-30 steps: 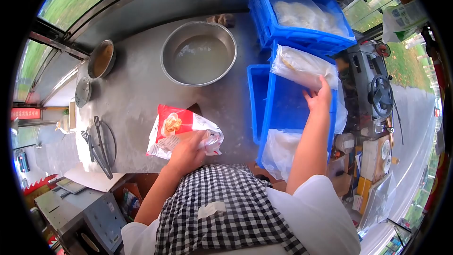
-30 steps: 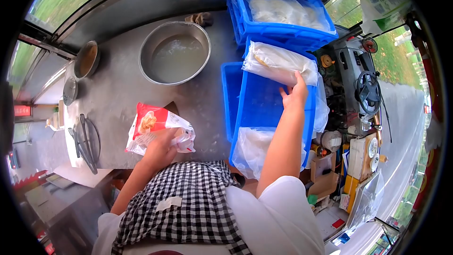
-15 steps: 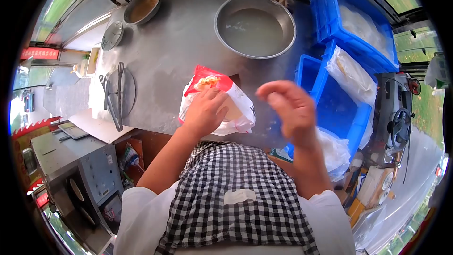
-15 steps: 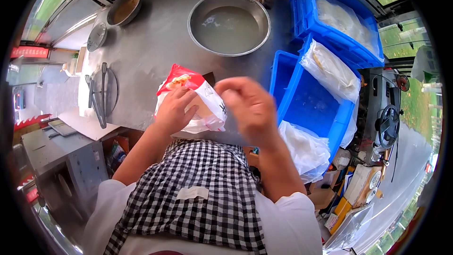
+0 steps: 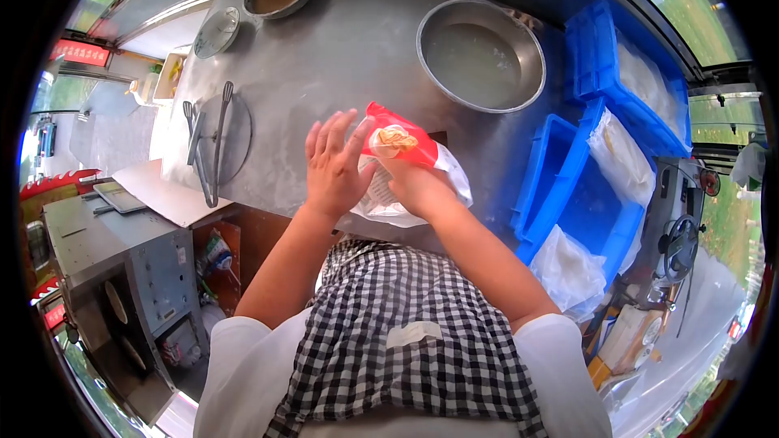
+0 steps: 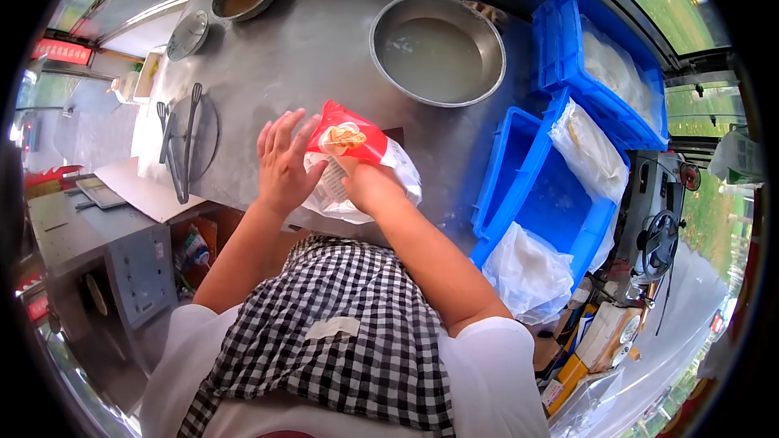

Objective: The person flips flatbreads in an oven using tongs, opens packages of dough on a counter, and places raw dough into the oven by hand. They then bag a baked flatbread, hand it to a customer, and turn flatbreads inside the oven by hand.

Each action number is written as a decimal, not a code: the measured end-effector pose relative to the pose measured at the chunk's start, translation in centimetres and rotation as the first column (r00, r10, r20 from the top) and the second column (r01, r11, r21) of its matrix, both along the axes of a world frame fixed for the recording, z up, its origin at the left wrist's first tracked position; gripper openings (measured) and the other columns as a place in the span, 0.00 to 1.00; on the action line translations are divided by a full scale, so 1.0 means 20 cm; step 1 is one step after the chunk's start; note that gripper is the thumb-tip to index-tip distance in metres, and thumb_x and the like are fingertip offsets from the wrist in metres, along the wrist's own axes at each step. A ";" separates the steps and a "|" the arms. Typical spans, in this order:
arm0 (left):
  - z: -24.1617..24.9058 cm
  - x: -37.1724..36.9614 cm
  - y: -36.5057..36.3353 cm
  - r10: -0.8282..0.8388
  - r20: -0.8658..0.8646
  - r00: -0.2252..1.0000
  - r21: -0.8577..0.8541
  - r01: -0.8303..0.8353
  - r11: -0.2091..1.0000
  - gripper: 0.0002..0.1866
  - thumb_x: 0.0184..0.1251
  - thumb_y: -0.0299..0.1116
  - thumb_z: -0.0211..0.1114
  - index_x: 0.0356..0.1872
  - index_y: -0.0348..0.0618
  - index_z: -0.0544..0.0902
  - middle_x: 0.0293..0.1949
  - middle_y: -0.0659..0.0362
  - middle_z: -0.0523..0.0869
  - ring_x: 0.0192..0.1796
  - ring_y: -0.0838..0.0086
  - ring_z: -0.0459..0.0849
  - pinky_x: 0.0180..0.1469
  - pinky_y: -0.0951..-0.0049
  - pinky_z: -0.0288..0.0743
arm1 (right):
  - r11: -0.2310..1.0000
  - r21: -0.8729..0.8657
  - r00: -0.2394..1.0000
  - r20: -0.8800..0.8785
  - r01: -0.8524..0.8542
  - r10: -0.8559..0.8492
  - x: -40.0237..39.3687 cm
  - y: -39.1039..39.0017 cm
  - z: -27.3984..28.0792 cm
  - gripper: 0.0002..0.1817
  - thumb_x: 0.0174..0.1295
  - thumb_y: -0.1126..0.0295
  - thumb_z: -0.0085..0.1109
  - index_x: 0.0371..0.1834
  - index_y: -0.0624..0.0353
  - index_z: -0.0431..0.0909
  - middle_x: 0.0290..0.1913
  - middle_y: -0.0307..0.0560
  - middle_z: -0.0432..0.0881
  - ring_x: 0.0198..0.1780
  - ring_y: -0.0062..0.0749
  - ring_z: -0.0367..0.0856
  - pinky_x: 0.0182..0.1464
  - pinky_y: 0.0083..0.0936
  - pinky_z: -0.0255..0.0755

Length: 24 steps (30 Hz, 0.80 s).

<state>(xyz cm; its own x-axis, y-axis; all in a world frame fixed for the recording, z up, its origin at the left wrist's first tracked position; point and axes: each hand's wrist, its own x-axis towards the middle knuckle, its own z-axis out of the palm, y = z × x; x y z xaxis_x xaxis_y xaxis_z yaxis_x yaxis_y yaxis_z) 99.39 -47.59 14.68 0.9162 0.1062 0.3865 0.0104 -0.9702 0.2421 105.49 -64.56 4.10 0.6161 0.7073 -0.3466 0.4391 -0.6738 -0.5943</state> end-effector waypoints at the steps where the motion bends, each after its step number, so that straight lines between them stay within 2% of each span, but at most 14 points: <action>1: -0.05 -0.01 0.03 0.019 -0.066 0.998 -0.082 -0.024 0.996 0.36 0.49 0.32 0.76 0.64 0.50 0.77 0.59 0.55 0.82 0.61 0.58 0.78 0.62 0.59 0.71 | 1.000 -0.016 0.999 0.031 -0.007 0.008 0.01 0.02 0.00 0.30 0.65 0.59 0.57 0.70 0.54 0.70 0.62 0.59 0.79 0.64 0.52 0.77 0.68 0.43 0.67; 3: -0.15 0.00 0.11 0.037 -0.194 0.980 -0.238 -0.084 0.968 0.40 0.51 0.34 0.76 0.69 0.50 0.72 0.60 0.52 0.81 0.62 0.57 0.79 0.62 0.60 0.73 | 0.997 -0.075 0.996 0.087 0.022 -0.016 0.01 0.04 0.00 0.32 0.65 0.58 0.59 0.73 0.50 0.68 0.65 0.56 0.77 0.67 0.50 0.75 0.70 0.43 0.65; 4: -0.16 0.00 0.12 0.057 -0.310 0.949 -0.447 -0.198 0.873 0.29 0.59 0.34 0.72 0.63 0.45 0.77 0.54 0.51 0.85 0.55 0.57 0.84 0.55 0.63 0.78 | 0.992 -0.116 0.993 0.113 0.058 -0.045 0.02 0.06 0.01 0.32 0.65 0.57 0.60 0.73 0.48 0.67 0.67 0.55 0.76 0.68 0.49 0.74 0.71 0.43 0.64; 5: -0.17 0.02 0.14 0.022 -0.330 0.944 -0.505 -0.197 0.840 0.25 0.61 0.34 0.70 0.60 0.44 0.79 0.50 0.50 0.86 0.51 0.57 0.85 0.52 0.64 0.78 | 0.983 -0.155 0.987 0.140 0.095 -0.073 0.03 0.08 0.01 0.33 0.64 0.57 0.60 0.74 0.46 0.67 0.68 0.54 0.75 0.69 0.49 0.73 0.72 0.42 0.63; 6: -0.19 0.04 0.16 -0.013 -0.350 0.937 -0.560 -0.198 0.804 0.20 0.64 0.34 0.69 0.57 0.42 0.81 0.46 0.50 0.87 0.47 0.57 0.86 0.48 0.64 0.79 | 0.973 -0.226 0.991 0.107 -0.049 0.075 0.06 0.12 0.03 0.33 0.62 0.62 0.64 0.73 0.46 0.68 0.67 0.53 0.77 0.69 0.48 0.73 0.70 0.39 0.65; 7: -0.20 0.04 0.17 -0.051 -0.368 0.929 -0.613 -0.201 0.764 0.16 0.66 0.34 0.67 0.53 0.41 0.83 0.42 0.50 0.87 0.43 0.58 0.87 0.45 0.65 0.80 | 0.982 -0.187 0.999 0.034 0.018 -0.012 0.05 0.14 0.04 0.33 0.62 0.63 0.64 0.73 0.47 0.68 0.66 0.54 0.77 0.69 0.49 0.74 0.70 0.39 0.66; 10: -0.18 0.06 0.16 0.004 -0.299 0.954 -0.636 -0.202 0.745 0.11 0.69 0.36 0.63 0.43 0.40 0.86 0.37 0.49 0.87 0.41 0.52 0.85 0.44 0.57 0.77 | 0.967 -0.101 0.947 -0.199 0.235 -0.251 0.05 0.17 0.24 0.34 0.60 0.66 0.65 0.72 0.51 0.69 0.65 0.56 0.78 0.67 0.50 0.75 0.68 0.39 0.68; 12: -0.20 0.07 0.17 0.009 -0.252 0.968 -0.624 -0.169 0.763 0.10 0.70 0.34 0.63 0.43 0.39 0.85 0.34 0.49 0.85 0.36 0.56 0.83 0.40 0.61 0.76 | 0.922 -0.075 0.855 -0.354 0.379 -0.380 0.06 0.19 0.39 0.34 0.60 0.68 0.66 0.72 0.53 0.69 0.64 0.57 0.78 0.66 0.51 0.76 0.66 0.39 0.69; 14: -0.20 0.08 0.19 0.023 -0.225 0.974 -0.605 -0.158 0.780 0.09 0.70 0.33 0.62 0.42 0.39 0.85 0.32 0.49 0.84 0.33 0.57 0.82 0.38 0.63 0.75 | 0.921 -0.139 0.836 -0.389 0.364 -0.388 0.04 0.18 0.38 0.32 0.59 0.69 0.66 0.69 0.57 0.70 0.62 0.60 0.79 0.64 0.53 0.77 0.64 0.39 0.71; 16: -0.19 0.10 0.21 0.045 -0.215 0.976 -0.580 -0.165 0.798 0.08 0.71 0.32 0.62 0.41 0.39 0.85 0.32 0.49 0.84 0.33 0.56 0.81 0.38 0.63 0.75 | 0.941 -0.279 0.906 -0.317 0.193 -0.280 0.03 0.15 0.33 0.27 0.59 0.71 0.65 0.63 0.64 0.72 0.57 0.64 0.81 0.60 0.57 0.80 0.60 0.41 0.74; 19: -0.17 0.13 0.28 0.054 -0.216 0.975 -0.567 -0.170 0.806 0.10 0.71 0.38 0.61 0.38 0.42 0.85 0.35 0.49 0.85 0.40 0.50 0.83 0.42 0.54 0.76 | 0.988 -0.064 0.971 -0.184 0.140 -0.149 -0.05 0.10 0.43 0.19 0.59 0.73 0.64 0.52 0.68 0.73 0.51 0.68 0.82 0.55 0.61 0.81 0.57 0.46 0.75; 20: -0.17 0.14 0.30 0.060 -0.210 0.976 -0.549 -0.168 0.819 0.10 0.70 0.37 0.62 0.38 0.41 0.84 0.35 0.49 0.85 0.40 0.49 0.83 0.42 0.55 0.76 | 0.988 0.027 0.974 -0.170 0.154 -0.148 -0.07 0.08 0.47 0.15 0.58 0.74 0.64 0.45 0.67 0.72 0.48 0.68 0.82 0.53 0.62 0.80 0.56 0.48 0.74; 23: -0.13 0.14 0.35 0.050 -0.221 0.974 -0.568 -0.170 0.806 0.10 0.70 0.35 0.62 0.38 0.39 0.84 0.33 0.48 0.85 0.37 0.51 0.83 0.40 0.58 0.76 | 0.975 0.159 0.978 -0.161 0.158 -0.132 -0.11 0.04 0.55 0.15 0.58 0.75 0.64 0.46 0.66 0.72 0.48 0.67 0.82 0.53 0.63 0.80 0.56 0.48 0.73; 24: -0.11 0.13 0.38 0.033 -0.255 0.966 -0.639 -0.194 0.745 0.09 0.70 0.33 0.62 0.38 0.37 0.85 0.30 0.49 0.85 0.32 0.58 0.83 0.38 0.63 0.76 | 0.964 0.205 0.980 -0.145 0.166 -0.138 -0.13 0.01 0.55 0.15 0.58 0.75 0.65 0.47 0.64 0.72 0.48 0.65 0.82 0.52 0.61 0.81 0.54 0.46 0.74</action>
<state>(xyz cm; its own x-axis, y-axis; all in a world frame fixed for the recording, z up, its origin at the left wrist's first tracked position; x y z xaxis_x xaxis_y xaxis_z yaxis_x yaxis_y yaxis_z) 102.09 -39.95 12.39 0.9298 0.3674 -0.0207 0.2392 -0.5607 0.7927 102.96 -64.36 15.03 0.6827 0.6751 -0.2797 0.2519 -0.5767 -0.7771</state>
